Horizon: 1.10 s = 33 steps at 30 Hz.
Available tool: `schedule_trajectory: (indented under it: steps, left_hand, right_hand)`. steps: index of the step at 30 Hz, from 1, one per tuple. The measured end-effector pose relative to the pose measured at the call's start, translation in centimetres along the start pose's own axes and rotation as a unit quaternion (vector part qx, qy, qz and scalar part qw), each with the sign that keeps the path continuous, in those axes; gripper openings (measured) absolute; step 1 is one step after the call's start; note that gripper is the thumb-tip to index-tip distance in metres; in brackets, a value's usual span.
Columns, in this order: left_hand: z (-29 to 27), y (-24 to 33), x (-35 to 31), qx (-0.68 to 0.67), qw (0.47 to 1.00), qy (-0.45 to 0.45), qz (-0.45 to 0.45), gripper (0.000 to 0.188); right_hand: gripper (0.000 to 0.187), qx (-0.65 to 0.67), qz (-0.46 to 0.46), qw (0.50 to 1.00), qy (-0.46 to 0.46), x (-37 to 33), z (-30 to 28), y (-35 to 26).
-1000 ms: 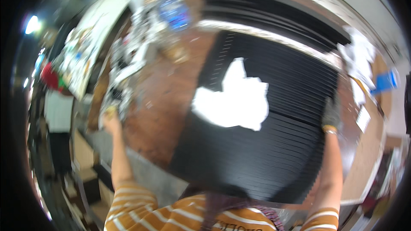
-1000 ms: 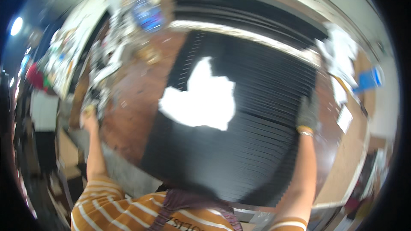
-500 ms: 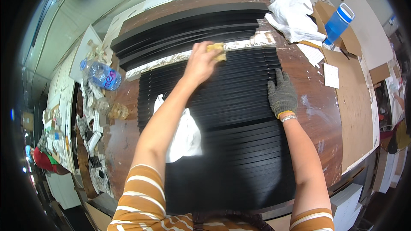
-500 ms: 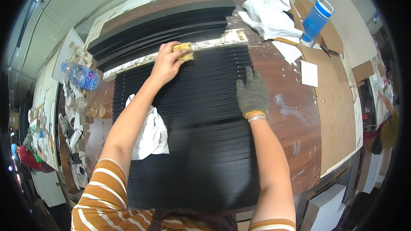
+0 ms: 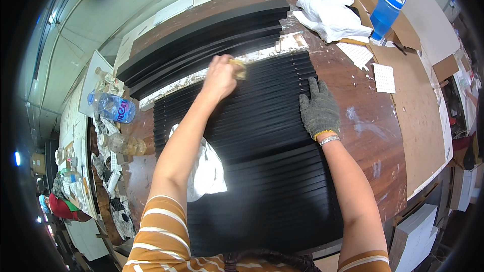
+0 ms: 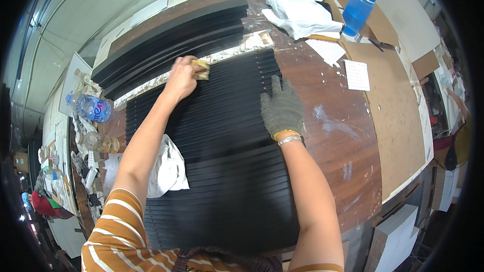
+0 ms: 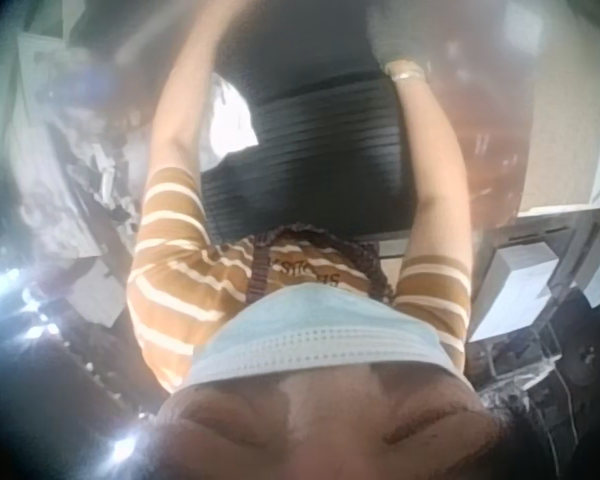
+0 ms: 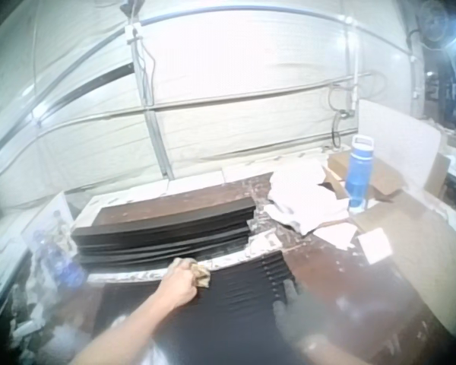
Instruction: The person wipes a stack of black slatted panels on a workbench using a sponge and a white cloth. They repeatedly rub the panels and wipe them down, occasionally adjusting their position on the table.
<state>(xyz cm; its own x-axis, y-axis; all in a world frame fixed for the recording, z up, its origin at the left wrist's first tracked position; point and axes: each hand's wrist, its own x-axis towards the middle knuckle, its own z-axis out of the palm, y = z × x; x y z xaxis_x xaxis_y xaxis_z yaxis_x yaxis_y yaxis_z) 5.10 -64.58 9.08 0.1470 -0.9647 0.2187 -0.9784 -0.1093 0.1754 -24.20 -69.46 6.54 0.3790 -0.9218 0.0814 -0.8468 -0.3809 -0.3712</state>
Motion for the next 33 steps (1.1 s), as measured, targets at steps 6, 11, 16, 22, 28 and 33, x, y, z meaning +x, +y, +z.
schedule_trajectory:
  steps: [6, 11, 16, 22, 28, 33]
  left_hand:
    - [0.7, -0.2, 0.1, -0.056, 0.989, 0.105, 0.089, 0.036]
    - [2.0, 0.5, -0.2, 0.09, 0.982, 0.163, 0.029, 0.033]
    - [2.7, 4.4, 0.4, -0.053, 0.984, 0.164, 0.049, 0.039]
    - [2.5, 7.0, 2.2, 0.097, 0.988, 0.113, 0.049, 0.034]
    - [3.0, 8.1, 3.6, -0.068, 0.979, 0.136, 0.136, 0.037]
    - [3.0, 10.6, 5.1, 0.064, 0.993, 0.102, 0.015, 0.034]
  right_hand:
    - [0.061, 0.012, 0.011, 1.0, -0.005, 0.0, 0.0, 0.0]
    - [0.061, 0.001, 0.009, 1.0, 0.004, 0.0, 0.3, 0.2]
    - [0.06, 0.014, -0.002, 1.0, 0.017, -0.1, 0.5, 0.5]
    - [0.06, 0.011, -0.008, 0.999, 0.029, 0.0, 0.7, 0.6]
    - [0.059, 0.013, -0.018, 0.999, 0.041, 0.0, 1.0, 0.8]
    - [0.059, 0.012, -0.028, 0.997, 0.068, 0.0, 1.0, 0.8]
